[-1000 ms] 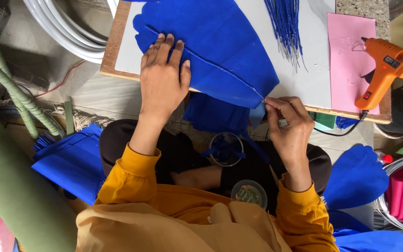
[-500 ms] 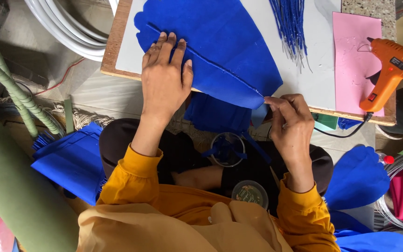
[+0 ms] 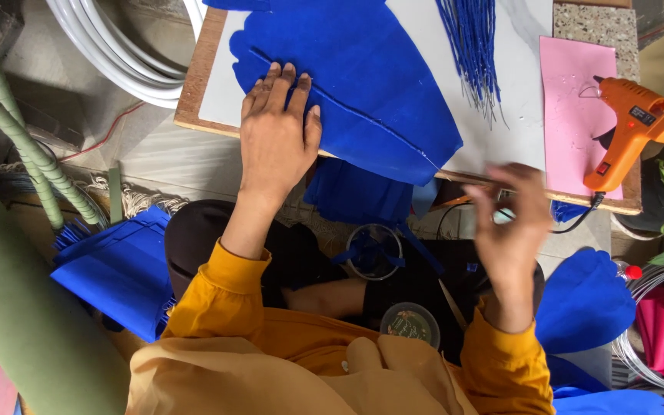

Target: The person is using a hot glue gun to apply adhesive to blue fabric and then carefully placing thin blue sticks onto the glue lines.

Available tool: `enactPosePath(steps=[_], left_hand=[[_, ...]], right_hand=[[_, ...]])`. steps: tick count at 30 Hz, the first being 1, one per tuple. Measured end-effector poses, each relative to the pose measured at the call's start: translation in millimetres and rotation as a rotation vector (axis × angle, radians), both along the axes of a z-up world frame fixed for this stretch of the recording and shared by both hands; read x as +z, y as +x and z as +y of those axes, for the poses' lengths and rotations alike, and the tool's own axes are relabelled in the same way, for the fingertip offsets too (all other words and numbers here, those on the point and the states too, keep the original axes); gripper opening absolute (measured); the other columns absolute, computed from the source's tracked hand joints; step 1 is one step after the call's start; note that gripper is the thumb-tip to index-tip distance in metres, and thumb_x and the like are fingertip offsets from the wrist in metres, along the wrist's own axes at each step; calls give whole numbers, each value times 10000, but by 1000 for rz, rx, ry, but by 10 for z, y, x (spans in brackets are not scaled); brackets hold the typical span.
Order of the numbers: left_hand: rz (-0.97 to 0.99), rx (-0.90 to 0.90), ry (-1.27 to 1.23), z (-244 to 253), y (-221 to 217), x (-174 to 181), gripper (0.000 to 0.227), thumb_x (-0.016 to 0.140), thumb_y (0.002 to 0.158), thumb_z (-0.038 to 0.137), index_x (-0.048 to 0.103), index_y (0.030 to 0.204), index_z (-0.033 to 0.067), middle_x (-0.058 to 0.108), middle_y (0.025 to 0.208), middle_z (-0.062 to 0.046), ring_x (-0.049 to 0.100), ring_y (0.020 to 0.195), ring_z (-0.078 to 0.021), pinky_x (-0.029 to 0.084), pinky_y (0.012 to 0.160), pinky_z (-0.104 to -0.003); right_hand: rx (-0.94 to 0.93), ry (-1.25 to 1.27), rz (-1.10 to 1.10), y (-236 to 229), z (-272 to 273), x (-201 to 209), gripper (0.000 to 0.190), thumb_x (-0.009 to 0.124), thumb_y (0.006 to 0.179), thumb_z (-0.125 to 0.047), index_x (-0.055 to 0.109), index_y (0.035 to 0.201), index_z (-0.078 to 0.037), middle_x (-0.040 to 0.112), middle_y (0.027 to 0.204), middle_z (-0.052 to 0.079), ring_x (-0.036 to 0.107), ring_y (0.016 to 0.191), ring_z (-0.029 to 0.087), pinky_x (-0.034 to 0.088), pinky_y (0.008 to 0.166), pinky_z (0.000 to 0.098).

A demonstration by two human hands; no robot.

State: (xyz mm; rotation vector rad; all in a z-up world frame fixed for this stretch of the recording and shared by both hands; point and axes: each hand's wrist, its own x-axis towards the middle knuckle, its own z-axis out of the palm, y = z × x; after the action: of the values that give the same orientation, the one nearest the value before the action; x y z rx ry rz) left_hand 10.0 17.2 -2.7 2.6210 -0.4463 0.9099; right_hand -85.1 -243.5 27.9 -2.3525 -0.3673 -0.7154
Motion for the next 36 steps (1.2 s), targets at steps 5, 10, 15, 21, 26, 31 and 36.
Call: enactPosePath(steps=[5, 10, 15, 21, 26, 31, 36], left_hand=[[-12, -4, -14, 0, -10, 16, 350, 459, 887, 207, 584, 1127, -14, 531, 1183, -193, 466, 1147, -334, 361, 956, -431], [-15, -11, -20, 1, -9, 1, 346, 465, 885, 199, 585, 1127, -17, 532, 1184, -198, 468, 1146, -336, 358, 958, -430], [-11, -18, -15, 2, -11, 7, 347, 464, 884, 198, 583, 1129, -18, 532, 1180, -199, 470, 1142, -341, 361, 953, -434], [-4, -20, -13, 8, -10, 0, 351, 468, 886, 205, 579, 1135, -16, 531, 1183, -198, 465, 1147, -338, 355, 961, -431], [-7, -18, -17, 8, -10, 2, 349, 472, 883, 201, 580, 1132, -18, 532, 1181, -200, 465, 1147, -337, 358, 962, -433], [-1, -22, -20, 5, -12, -4, 352, 460, 893, 206, 577, 1142, -14, 527, 1188, -202, 457, 1153, -342, 352, 965, -438], [-4, -21, -14, 6, -11, -7, 353, 459, 893, 207, 576, 1144, -13, 528, 1188, -200, 458, 1153, -339, 352, 965, -434]], right_hand=[[-132, 108, -159, -345, -60, 40, 205, 591, 929, 92, 574, 759, -21, 585, 798, 119, 568, 777, 230, 420, 759, 321], [175, 181, -132, -558, 1, -183, 586, 198, 964, -393, 586, 669, -66, 623, 671, 82, 637, 599, 187, 502, 555, 243], [276, 239, -95, -674, 186, -381, 58, 581, 790, -31, 585, 745, -67, 621, 682, 18, 605, 586, 107, 512, 542, 193], [313, 251, -120, -711, 436, -301, 174, 707, 674, -2, 544, 709, -51, 576, 618, 51, 550, 543, 166, 474, 521, 244], [291, 200, -169, -711, 440, -319, 225, 719, 660, -13, 496, 662, -46, 521, 569, 73, 501, 499, 179, 444, 477, 249], [311, 178, -163, -718, 451, -352, 279, 461, 838, -48, 359, 579, -42, 383, 494, 35, 392, 406, 148, 314, 393, 245], [279, 168, -176, -716, 472, -323, 332, 495, 824, -108, 385, 528, -6, 412, 470, 58, 417, 398, 164, 338, 383, 234]])
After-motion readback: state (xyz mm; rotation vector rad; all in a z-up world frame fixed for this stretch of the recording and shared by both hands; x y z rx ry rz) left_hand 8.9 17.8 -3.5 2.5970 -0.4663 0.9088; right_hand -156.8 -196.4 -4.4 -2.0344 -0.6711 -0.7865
